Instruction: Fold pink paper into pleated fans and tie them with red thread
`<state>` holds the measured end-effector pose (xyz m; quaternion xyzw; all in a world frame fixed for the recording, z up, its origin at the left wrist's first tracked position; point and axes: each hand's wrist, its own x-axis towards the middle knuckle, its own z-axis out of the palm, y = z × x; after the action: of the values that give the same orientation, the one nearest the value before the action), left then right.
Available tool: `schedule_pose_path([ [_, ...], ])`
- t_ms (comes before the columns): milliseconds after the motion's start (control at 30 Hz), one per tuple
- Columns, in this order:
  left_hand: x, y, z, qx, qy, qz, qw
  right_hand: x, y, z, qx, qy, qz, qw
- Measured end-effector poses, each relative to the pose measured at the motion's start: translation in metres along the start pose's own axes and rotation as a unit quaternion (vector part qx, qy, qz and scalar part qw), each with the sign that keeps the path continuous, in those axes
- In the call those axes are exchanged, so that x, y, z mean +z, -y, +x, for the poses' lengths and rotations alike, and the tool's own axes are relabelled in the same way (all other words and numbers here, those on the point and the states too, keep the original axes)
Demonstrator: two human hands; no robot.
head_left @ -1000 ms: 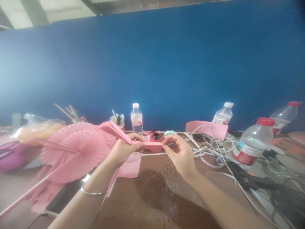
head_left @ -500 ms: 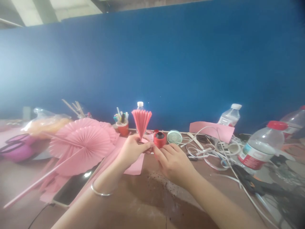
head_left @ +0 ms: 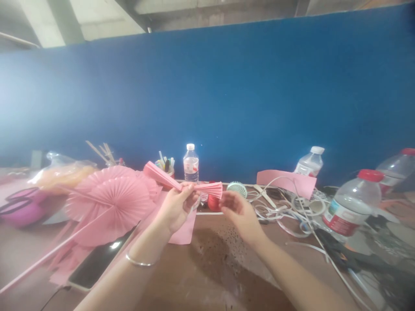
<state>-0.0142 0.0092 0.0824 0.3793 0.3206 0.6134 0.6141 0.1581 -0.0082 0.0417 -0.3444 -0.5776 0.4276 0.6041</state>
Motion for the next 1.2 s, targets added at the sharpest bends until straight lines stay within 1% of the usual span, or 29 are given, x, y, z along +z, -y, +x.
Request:
schedule_pose_path([
  [33, 0.004, 0.006, -0.003, -0.013, 0.007, -0.016, 1.0, 0.003, -0.002, -0.002, 0.018, 0.031, -0.004, 0.999],
  [67, 0.009, 0.013, -0.008, -0.025, 0.011, -0.023, 0.999, 0.006, -0.003, -0.004, 0.032, 0.04, -0.003, 0.999],
  [100, 0.014, 0.02, -0.012, -0.033, 0.015, -0.02, 0.999, 0.009, -0.003, -0.007, 0.04, 0.027, 0.004, 0.999],
  [167, 0.022, 0.036, -0.021, -0.067, 0.031, 0.002, 0.997, 0.014, -0.004, -0.012, 0.05, -0.024, 0.03, 0.998],
  [233, 0.027, 0.047, -0.027, -0.059, 0.048, 0.02, 0.997, 0.017, -0.004, -0.015, 0.06, -0.069, 0.063, 0.994],
  [300, 0.027, 0.051, -0.029, -0.057, 0.067, 0.044, 0.995, 0.017, -0.005, -0.014, 0.067, -0.097, 0.093, 0.989],
  [400, 0.022, 0.047, -0.024, -0.044, 0.075, 0.054, 0.995, 0.013, -0.005, -0.009, 0.068, -0.127, 0.135, 0.98],
  [533, 0.015, 0.041, -0.014, -0.003, 0.03, 0.05, 0.998, 0.005, -0.004, -0.002, 0.048, -0.158, 0.182, 0.969],
  [600, 0.013, 0.042, -0.011, 0.019, 0.027, 0.054, 0.998, 0.004, -0.004, -0.002, 0.052, -0.147, 0.201, 0.967],
  [733, 0.012, 0.046, -0.011, 0.045, 0.063, 0.084, 0.993, 0.009, -0.007, -0.005, 0.081, -0.12, 0.223, 0.964],
  [800, 0.012, 0.046, -0.011, 0.05, 0.086, 0.099, 0.99, 0.012, -0.01, -0.006, 0.079, -0.115, 0.221, 0.965],
  [867, 0.012, 0.046, -0.012, 0.065, 0.092, 0.125, 0.986, 0.013, -0.012, -0.007, 0.071, -0.116, 0.209, 0.968],
  [1033, 0.013, 0.041, -0.013, 0.109, 0.059, 0.239, 0.963, 0.011, -0.013, -0.007, 0.065, -0.111, 0.134, 0.983],
  [1100, 0.015, 0.04, -0.015, 0.114, 0.053, 0.256, 0.958, 0.01, -0.012, -0.008, 0.062, -0.109, 0.098, 0.987],
  [1200, 0.018, 0.039, -0.019, 0.124, 0.034, 0.261, 0.957, 0.011, -0.011, -0.009, 0.062, -0.134, 0.089, 0.985],
])
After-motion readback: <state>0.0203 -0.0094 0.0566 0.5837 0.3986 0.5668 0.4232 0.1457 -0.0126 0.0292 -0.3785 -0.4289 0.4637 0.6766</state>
